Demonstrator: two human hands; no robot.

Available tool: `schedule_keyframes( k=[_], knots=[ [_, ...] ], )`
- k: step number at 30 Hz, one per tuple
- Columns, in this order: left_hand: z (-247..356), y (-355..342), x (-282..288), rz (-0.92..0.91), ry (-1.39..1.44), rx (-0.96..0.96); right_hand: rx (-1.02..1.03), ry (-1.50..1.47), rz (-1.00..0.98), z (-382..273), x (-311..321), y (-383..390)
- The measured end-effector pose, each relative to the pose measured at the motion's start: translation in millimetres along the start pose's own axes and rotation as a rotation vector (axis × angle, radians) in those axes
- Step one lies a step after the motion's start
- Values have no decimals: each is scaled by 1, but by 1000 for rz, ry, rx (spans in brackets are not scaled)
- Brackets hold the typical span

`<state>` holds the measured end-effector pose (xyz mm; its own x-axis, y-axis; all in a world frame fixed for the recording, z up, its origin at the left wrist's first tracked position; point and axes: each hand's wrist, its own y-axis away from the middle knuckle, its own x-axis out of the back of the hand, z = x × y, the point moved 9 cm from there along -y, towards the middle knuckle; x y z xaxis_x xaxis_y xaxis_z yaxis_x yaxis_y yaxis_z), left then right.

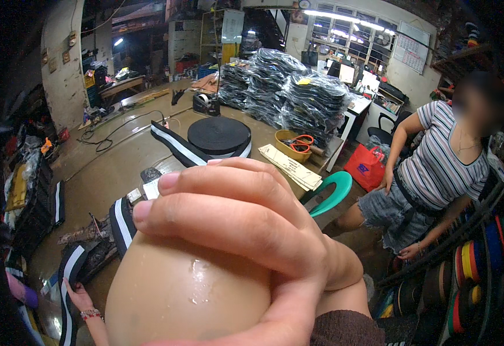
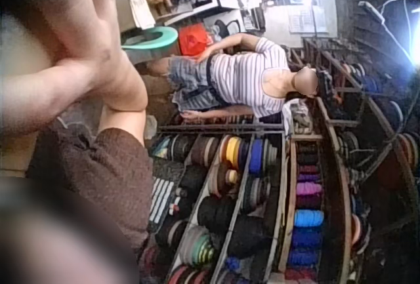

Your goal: The person measures and marks a long black-and-white striped fabric strip using a yellow template and a white marker. They align the template, trace along its edge, then fold and stack the marked sections on the table.

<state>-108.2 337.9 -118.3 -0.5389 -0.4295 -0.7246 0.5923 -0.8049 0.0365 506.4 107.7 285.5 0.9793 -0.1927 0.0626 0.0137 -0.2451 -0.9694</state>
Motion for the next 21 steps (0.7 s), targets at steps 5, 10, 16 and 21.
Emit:
schedule_keyframes(
  k=[5,10,16,21],
  knots=[
    [0,0,0,-5,-2,7,-4,1,2,0,2,-1],
    [0,2,-6,-40,14,3,-3,2,1,-1,4,-2],
    [0,2,-5,-44,16,4,-5,2,6,-2,7,-2],
    [-1,-3,0,-30,6,-5,-6,-1,4,-2,8,-1]
  ],
)
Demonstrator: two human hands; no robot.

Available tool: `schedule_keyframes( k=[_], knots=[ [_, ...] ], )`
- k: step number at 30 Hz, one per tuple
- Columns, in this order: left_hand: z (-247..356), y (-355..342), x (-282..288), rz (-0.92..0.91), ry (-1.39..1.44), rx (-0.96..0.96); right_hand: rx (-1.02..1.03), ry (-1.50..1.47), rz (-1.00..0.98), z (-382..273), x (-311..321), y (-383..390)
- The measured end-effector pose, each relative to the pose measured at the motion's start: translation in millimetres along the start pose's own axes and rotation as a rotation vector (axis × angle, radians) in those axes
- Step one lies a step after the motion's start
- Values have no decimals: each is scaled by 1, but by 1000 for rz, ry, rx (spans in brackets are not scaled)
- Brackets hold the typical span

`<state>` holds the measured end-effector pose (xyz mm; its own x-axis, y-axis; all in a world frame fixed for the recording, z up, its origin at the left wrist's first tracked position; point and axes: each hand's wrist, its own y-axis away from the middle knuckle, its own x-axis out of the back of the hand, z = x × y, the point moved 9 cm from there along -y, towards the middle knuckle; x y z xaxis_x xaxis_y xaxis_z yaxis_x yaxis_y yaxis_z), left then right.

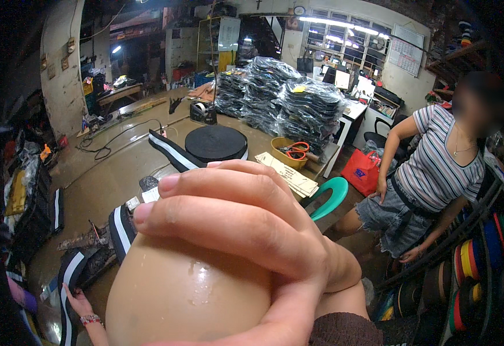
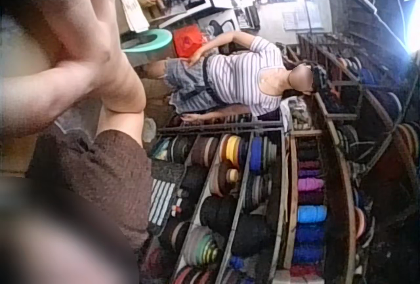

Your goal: The person measures and marks a long black-and-white striped fabric strip using a yellow template and a white marker. They align the template, trace along its edge, then fold and stack the marked sections on the table.

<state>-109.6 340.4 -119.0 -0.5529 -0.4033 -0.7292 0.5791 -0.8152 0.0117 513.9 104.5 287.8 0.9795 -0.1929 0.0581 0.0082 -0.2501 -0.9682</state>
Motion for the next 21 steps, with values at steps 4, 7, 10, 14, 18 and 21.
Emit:
schedule_keyframes(
  k=[4,7,10,14,18,21],
  knots=[
    [-2,-4,4,-3,12,2,-5,-7,-2,0,0,0],
    [-2,-4,6,13,15,-7,-10,-13,-8,1,-1,-1],
    [1,0,3,15,12,-24,-19,-30,-14,1,-3,0],
    [3,6,-4,21,13,-24,-34,-71,-39,1,-13,4],
    [5,6,-4,20,-17,-19,-95,-144,-103,8,-29,8],
    [7,2,-2,-37,-28,-15,-216,-214,-148,14,-34,11]
  ],
)
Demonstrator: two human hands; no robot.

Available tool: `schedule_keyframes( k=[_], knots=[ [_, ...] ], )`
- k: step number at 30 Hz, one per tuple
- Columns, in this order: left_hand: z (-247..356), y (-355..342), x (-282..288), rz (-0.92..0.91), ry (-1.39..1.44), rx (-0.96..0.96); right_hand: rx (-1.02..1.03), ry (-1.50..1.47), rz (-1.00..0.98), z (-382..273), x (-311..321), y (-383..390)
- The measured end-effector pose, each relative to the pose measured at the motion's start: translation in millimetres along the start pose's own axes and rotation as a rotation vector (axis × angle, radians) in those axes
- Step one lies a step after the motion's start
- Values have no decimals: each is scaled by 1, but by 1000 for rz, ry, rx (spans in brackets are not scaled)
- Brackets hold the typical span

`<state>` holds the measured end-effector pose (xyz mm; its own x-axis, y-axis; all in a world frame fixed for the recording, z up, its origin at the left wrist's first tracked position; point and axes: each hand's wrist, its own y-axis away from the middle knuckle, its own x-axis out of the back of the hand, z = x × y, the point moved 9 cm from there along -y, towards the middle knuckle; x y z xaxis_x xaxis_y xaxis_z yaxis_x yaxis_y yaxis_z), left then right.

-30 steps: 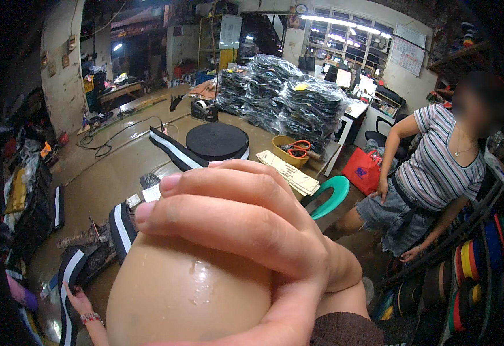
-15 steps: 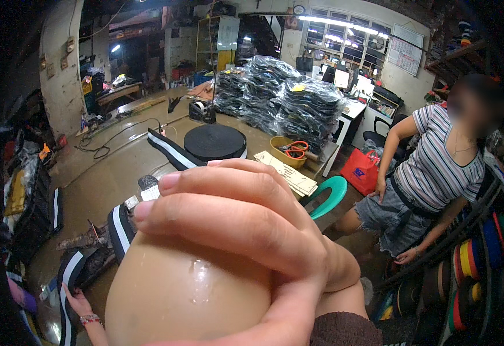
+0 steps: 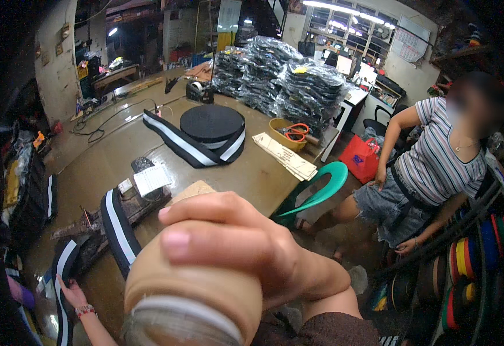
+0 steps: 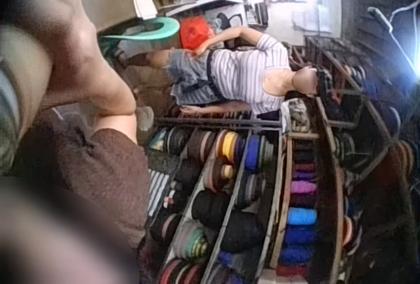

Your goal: The person measures and marks a long black-and-white striped fabric strip using a yellow template and a white marker. They align the template, trace along its edge, then fold and stack the marked sections on the table.

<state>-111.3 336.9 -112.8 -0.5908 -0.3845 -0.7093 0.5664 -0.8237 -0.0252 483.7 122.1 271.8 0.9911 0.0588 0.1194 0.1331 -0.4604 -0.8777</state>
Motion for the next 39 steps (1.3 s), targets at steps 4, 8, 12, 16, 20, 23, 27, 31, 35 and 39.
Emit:
schedule_keyframes(
  k=[4,8,12,16,20,23,27,31,35,39],
  knots=[
    [-1,-7,4,-43,29,43,-379,-152,246,27,31,21],
    [0,-6,1,-39,75,36,-345,45,442,30,78,49],
    [5,0,-4,5,42,12,-236,693,488,8,165,73],
    [11,3,-7,2,6,-8,-204,878,774,-14,275,128],
    [12,-1,-7,-2,-29,-11,-146,1256,1018,-38,338,167],
    [10,-4,-9,-67,0,16,-156,1410,1130,-45,356,182],
    [11,-11,4,-25,0,-9,-129,1389,1083,-46,383,205],
    [9,-19,16,-28,9,-1,-308,1790,1123,-62,428,225],
    [4,-22,17,-58,9,38,-418,2086,1165,-62,410,171],
    [6,-13,12,-28,-13,-9,-142,624,1116,15,278,94]
  ],
)
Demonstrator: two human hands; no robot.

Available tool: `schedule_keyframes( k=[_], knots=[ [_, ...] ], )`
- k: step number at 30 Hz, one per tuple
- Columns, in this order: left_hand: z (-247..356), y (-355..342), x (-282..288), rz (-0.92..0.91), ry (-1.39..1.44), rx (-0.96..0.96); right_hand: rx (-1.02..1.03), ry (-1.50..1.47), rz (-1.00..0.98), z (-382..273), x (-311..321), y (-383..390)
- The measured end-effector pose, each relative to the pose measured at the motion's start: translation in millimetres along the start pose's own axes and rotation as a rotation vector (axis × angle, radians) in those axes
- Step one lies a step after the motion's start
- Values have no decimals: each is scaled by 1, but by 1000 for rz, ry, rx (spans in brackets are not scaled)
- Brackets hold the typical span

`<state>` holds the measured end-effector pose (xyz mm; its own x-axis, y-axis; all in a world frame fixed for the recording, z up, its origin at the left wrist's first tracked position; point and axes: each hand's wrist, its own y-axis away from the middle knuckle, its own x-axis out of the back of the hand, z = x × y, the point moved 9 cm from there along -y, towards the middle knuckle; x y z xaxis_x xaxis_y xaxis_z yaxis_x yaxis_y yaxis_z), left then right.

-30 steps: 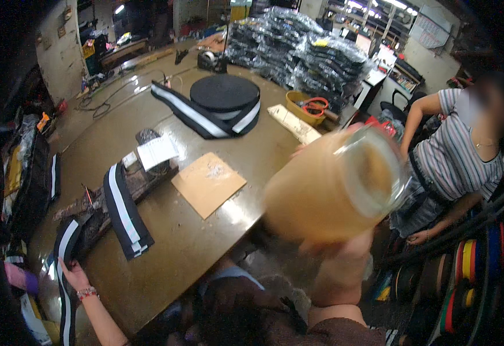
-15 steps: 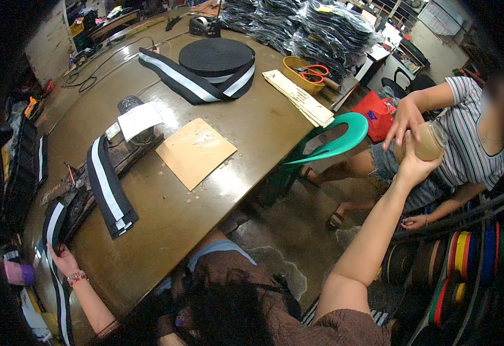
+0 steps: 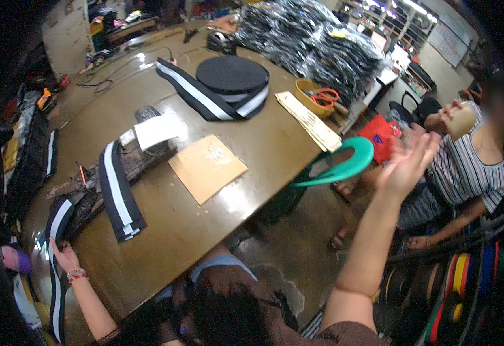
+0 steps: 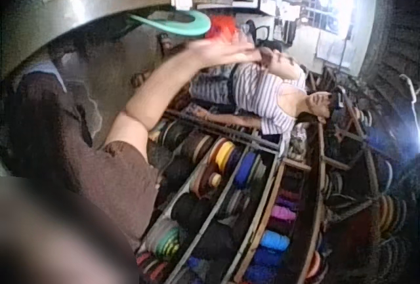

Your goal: The person measures and marks a long black-and-white striped fabric strip using a yellow template and a white marker. They align the template, trace along its edge, then fold and stack the marked sections on the table.

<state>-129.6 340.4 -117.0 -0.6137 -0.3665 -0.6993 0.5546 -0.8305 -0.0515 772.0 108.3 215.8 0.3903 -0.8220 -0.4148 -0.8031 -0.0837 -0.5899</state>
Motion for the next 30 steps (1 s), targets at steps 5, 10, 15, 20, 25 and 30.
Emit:
schedule_keyframes(
  k=[5,10,15,20,25,30],
  knots=[
    [-2,17,-13,48,34,-16,-1171,-690,-1237,-98,-166,256],
    [-4,29,-24,74,49,-6,-1487,-1177,-1789,-191,-178,332],
    [-5,38,-29,108,72,-3,-883,-1276,-1847,-212,-186,332],
    [-10,38,-21,136,125,-1,505,1068,-1586,-185,-187,286],
    [-23,22,0,120,97,93,707,2961,1632,-221,-190,225],
    [-16,3,10,36,68,-8,502,2636,1543,-235,-145,236]
  ],
)
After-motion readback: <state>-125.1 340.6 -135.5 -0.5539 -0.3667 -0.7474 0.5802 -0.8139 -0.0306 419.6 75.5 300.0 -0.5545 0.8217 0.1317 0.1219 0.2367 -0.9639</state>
